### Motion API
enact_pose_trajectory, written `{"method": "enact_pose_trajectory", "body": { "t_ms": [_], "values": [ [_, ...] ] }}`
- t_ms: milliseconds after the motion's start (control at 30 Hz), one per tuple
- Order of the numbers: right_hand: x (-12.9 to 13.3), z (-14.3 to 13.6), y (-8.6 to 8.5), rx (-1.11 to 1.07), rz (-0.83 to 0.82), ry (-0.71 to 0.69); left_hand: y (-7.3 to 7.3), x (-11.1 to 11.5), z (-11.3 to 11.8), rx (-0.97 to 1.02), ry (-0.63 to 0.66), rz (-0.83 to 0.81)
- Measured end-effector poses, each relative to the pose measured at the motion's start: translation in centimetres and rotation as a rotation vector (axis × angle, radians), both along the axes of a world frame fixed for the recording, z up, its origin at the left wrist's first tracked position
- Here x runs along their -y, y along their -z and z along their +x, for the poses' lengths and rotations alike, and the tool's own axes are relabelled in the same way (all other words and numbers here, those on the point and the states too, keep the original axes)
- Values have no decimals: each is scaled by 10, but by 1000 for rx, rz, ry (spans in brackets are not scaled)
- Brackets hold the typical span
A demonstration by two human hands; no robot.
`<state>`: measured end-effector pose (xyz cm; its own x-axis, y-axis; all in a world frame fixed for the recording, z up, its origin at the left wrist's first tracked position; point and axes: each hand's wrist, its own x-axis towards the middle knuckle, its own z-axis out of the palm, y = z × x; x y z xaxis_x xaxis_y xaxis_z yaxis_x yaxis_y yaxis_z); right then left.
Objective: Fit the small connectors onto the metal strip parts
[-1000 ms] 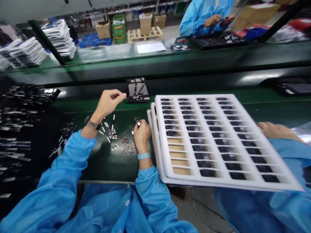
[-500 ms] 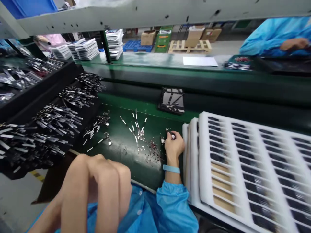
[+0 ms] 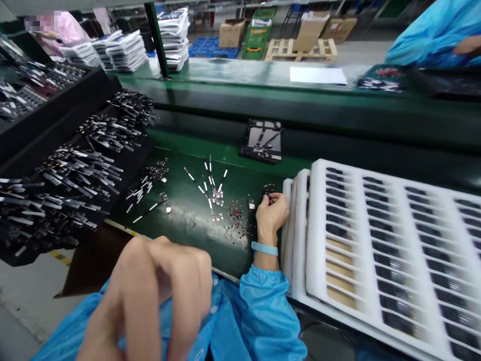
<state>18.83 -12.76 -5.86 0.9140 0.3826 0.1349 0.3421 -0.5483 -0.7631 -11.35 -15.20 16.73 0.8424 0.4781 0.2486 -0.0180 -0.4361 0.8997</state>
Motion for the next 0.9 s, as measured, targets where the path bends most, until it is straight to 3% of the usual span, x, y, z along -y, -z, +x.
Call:
{"method": "enact_pose_trajectory", "body": {
  "t_ms": [67, 133, 200, 267, 333, 433, 500, 600, 700, 900],
  "values": [
    [1, 0, -1, 5, 18, 24, 5, -5, 7, 114, 80, -103],
    [1, -1, -4, 19, 55, 54, 17, -18, 9, 203, 53, -150],
    [1, -4, -8, 36, 132, 42, 37, -40, 1, 111, -181, -25],
    [0, -8, -12, 35, 235, -21, 65, -66, -19, -125, -524, 188],
    [-2, -13, -15, 10, 318, -99, 98, -92, -46, -397, -796, 296],
    [-3, -18, -15, -37, 388, -197, 140, -119, -81, -642, -942, 342],
    [-4, -20, -13, -75, 410, -255, 157, -126, -92, -684, -966, 391],
    [-5, -20, -10, -167, 405, -333, 167, -130, -86, -673, -963, 451],
    [-6, -20, -9, -227, 387, -377, 165, -141, -70, -665, -901, 478],
    [-5, -23, -15, -213, 339, -377, 153, -201, -56, -835, -931, 481]
  ]
}}
